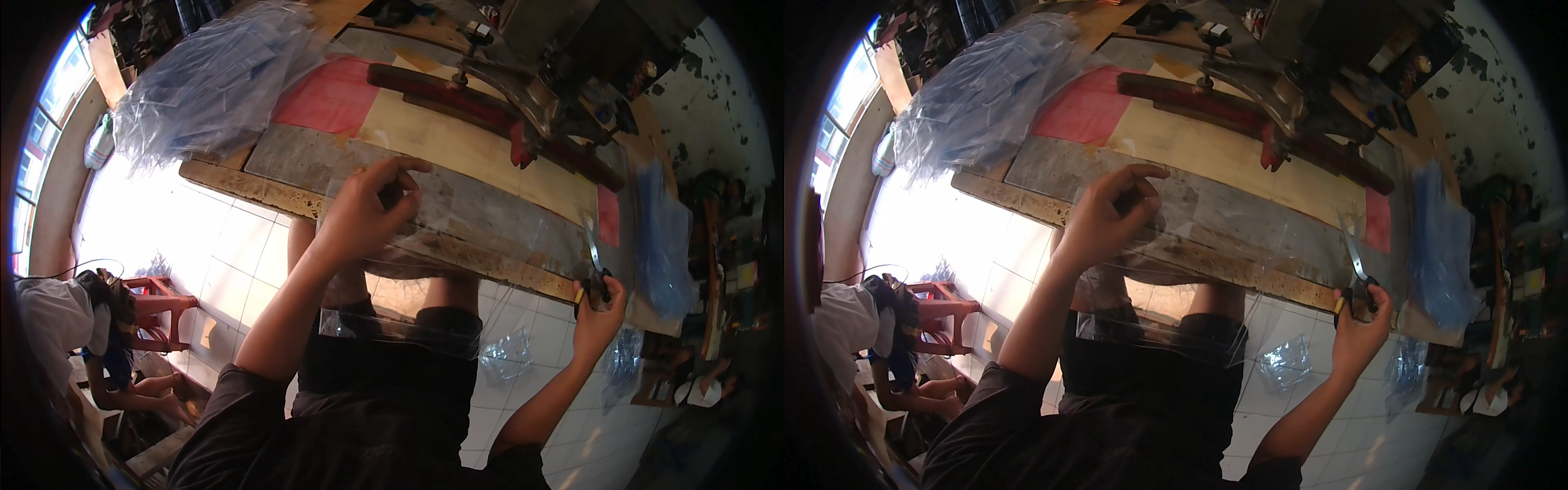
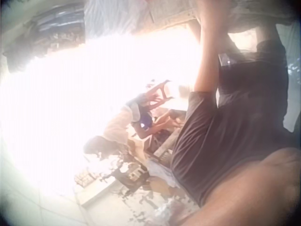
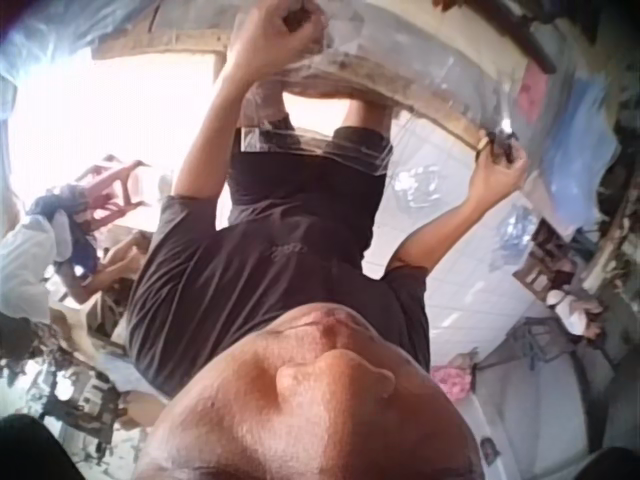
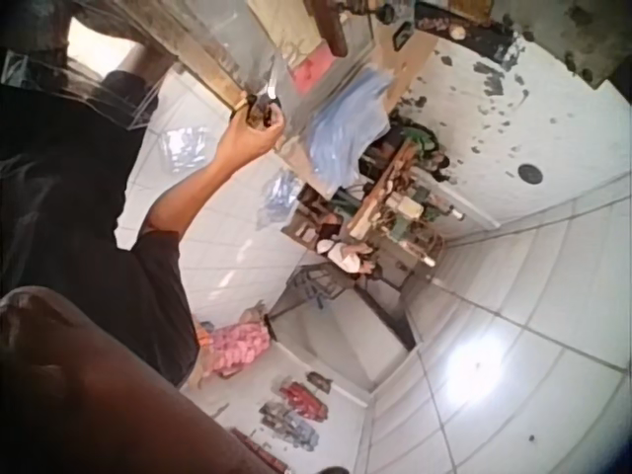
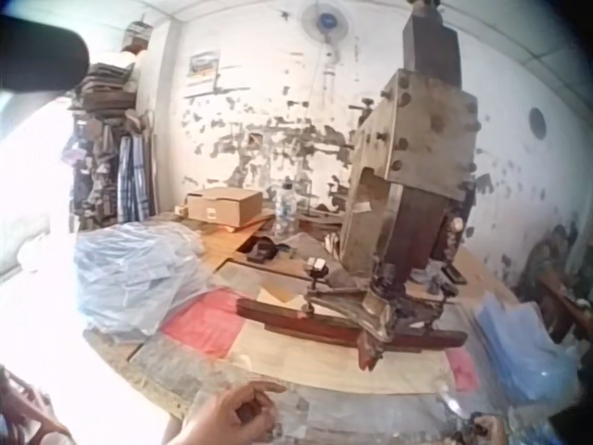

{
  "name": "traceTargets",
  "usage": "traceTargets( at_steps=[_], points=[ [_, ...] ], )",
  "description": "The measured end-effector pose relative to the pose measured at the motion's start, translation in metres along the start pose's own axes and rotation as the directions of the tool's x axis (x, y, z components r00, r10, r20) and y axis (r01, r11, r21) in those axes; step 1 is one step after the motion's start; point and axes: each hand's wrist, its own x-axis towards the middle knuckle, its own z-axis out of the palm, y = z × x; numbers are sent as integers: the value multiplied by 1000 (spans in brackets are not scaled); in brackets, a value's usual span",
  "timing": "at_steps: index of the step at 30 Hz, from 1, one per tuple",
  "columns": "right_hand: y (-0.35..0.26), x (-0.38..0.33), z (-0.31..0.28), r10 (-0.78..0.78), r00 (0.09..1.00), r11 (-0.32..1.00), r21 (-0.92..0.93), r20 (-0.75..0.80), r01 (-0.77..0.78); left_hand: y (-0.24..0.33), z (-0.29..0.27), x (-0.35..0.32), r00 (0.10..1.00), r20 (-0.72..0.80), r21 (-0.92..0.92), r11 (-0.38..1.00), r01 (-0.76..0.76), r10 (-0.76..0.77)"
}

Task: The person cuts and trims transparent plastic sheets using scissors and folds them by hand.

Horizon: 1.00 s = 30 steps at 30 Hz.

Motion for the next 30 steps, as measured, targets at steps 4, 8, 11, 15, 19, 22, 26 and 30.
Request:
traceTargets(
  at_steps=[4,8,11,15,19,22,26,30],
  points=[
    [4,-8,-1,6,999,992,128,-44,-1,5,-3,1,996,70,52,998,47,-50],
    [-16,-14,-7,-109,994,928,358,11,98,10,-3,-2,998,48,-18,998,52,-51],
    [-36,-15,-16,-252,966,849,492,59,191,30,-3,-4,989,129,-88,993,85,-73],
    [-73,-1,-24,-348,929,718,673,125,178,58,0,-2,969,246,-105,994,14,13],
    [-100,11,-16,-444,865,550,833,234,57,81,1,-2,950,300,-111,993,-49,81],
    [-111,13,-25,-405,769,686,721,494,-103,107,-4,-2,937,349,-29,999,-20,29],
    [-114,13,-35,-306,718,640,693,625,-331,114,-14,-1,939,329,-76,994,-77,98],
    [-117,5,-42,-286,673,514,702,682,-493,128,-37,2,880,451,215,939,-269,149]
  ],
)
